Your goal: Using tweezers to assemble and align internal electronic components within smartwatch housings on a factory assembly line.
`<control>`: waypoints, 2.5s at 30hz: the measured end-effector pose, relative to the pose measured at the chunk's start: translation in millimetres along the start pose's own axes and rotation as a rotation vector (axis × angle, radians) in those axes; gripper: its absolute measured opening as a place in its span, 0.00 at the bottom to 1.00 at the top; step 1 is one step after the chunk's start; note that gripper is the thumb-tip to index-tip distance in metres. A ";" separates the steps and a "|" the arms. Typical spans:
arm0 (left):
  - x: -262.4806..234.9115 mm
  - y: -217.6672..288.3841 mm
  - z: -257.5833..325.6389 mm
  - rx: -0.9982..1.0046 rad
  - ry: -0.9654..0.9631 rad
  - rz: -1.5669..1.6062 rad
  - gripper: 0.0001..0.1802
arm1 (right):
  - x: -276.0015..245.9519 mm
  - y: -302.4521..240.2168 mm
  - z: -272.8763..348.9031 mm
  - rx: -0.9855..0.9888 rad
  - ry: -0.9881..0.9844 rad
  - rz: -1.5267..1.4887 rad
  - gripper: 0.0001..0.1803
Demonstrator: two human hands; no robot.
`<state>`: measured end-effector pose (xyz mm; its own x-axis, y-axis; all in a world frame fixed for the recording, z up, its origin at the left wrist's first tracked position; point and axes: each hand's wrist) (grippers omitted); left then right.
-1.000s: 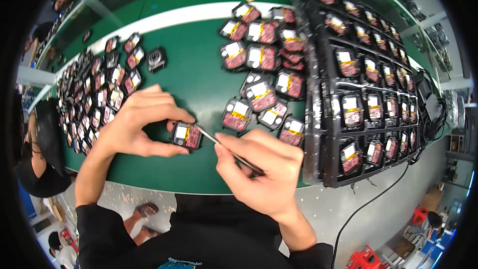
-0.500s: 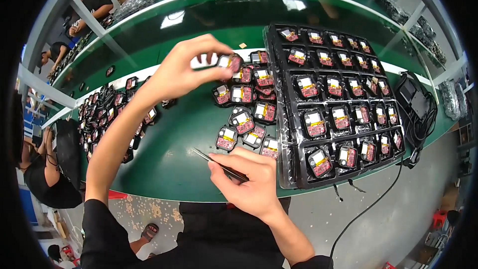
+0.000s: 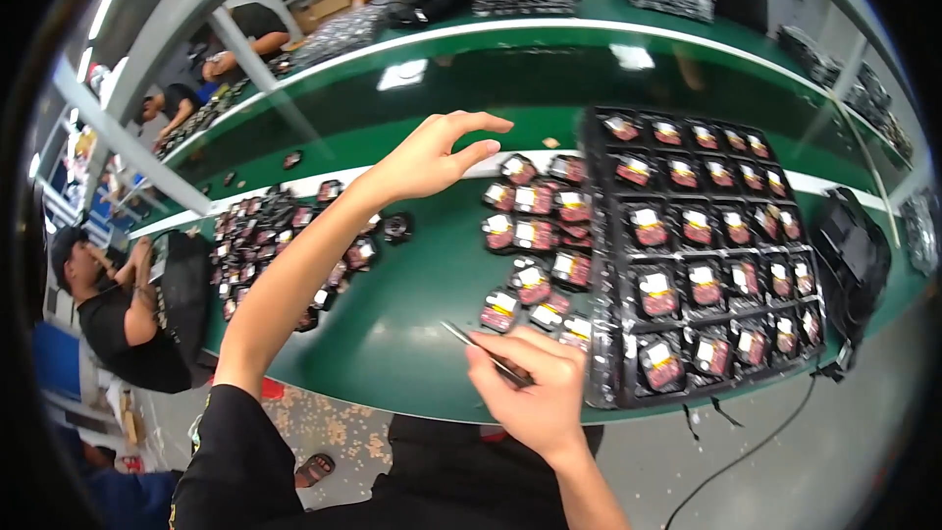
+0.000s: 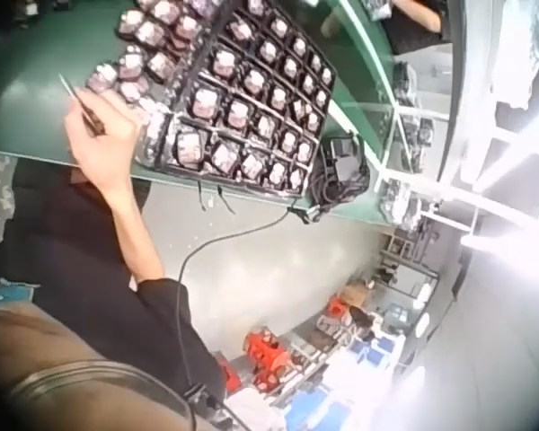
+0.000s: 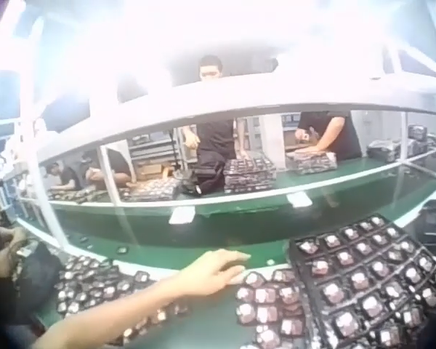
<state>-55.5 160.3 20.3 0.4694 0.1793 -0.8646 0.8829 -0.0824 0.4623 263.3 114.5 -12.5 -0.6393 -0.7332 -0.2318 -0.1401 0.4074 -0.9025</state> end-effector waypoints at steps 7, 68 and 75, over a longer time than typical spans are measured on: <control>-84.8 -129.1 111.5 -0.540 0.070 -0.681 0.20 | 0.2 -0.7 0.7 0.010 -0.005 -0.011 0.10; 36.8 46.5 174.9 0.141 -0.014 0.260 0.31 | -7.8 -12.8 -2.0 0.415 -0.215 0.315 0.14; 41.9 57.0 174.0 0.110 0.210 -0.209 0.25 | 2.8 54.8 8.2 0.151 0.102 0.010 0.05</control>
<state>16.6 -7.5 -23.8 0.2752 0.4010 -0.8738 0.9613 -0.1256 0.2451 260.0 130.3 -65.5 -0.7145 -0.6675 -0.2097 -0.0229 0.3219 -0.9465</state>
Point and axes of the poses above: each hand's wrist, its own z-axis away from the middle knuckle, its own x-axis out of the palm, y = z × x, and after that the axes turned 9 degrees about -y, right-handed
